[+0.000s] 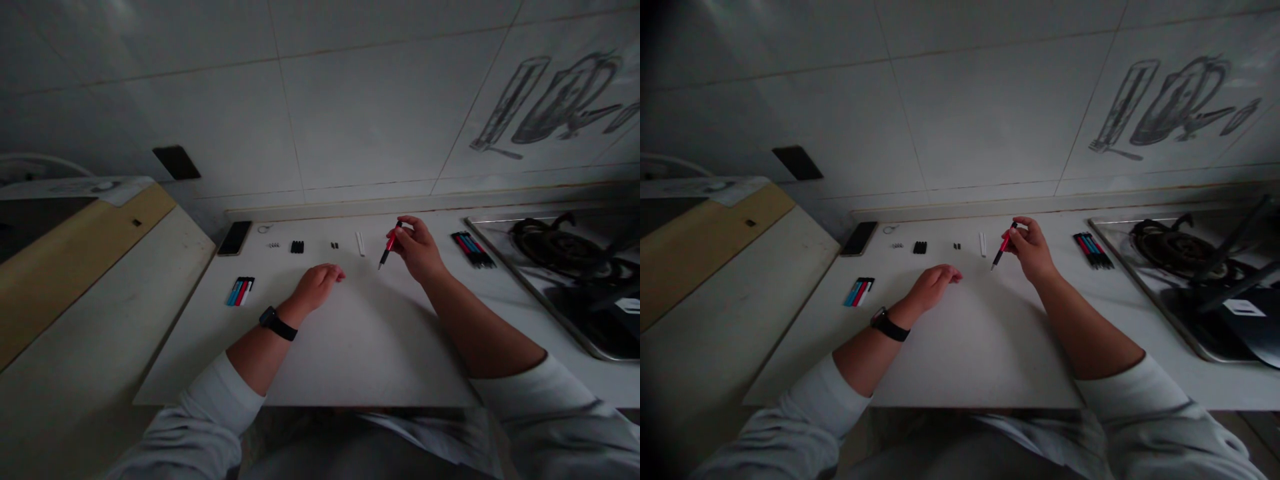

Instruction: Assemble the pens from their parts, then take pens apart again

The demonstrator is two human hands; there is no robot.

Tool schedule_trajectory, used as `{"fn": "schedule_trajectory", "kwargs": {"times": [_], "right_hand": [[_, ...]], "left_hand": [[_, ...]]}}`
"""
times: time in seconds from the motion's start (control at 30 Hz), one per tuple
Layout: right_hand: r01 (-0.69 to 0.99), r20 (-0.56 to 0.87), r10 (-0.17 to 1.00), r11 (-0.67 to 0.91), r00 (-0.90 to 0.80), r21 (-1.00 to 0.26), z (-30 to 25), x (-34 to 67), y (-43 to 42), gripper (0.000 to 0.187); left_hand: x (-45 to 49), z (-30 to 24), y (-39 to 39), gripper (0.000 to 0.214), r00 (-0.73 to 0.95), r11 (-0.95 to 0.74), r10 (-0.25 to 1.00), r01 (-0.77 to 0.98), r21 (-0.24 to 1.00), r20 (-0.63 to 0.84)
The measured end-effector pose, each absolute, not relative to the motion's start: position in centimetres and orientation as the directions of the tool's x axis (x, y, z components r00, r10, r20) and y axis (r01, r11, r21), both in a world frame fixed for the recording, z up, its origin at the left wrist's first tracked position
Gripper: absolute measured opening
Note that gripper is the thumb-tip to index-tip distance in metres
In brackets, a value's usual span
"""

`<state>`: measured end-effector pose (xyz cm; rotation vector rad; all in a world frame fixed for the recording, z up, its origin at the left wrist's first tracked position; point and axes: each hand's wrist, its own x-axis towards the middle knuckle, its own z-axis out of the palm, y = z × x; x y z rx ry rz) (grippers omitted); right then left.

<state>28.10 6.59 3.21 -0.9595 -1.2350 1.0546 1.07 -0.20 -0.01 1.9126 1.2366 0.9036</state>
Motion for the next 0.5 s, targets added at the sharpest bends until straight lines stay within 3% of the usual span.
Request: {"fn": "schedule_trajectory", "kwargs": {"times": [0.17,0.5], "right_hand": [[-0.114,0.245,0.966,0.253,0.077,-0.961,4.0,29.8,7.3,0.045],[-0.057,0.284,0.894,0.323,0.347,-0.945,5.1,36.4,9.8,0.035]], "left_hand": [[1.1,-0.2,-0.1,0.050,0.328,-0.327,0.927,0.478,0.815,0.180],[1.1,-0.4,-0.2,0.049,0.310,-0.307,0.935,0.456,0.835,0.174]]}}
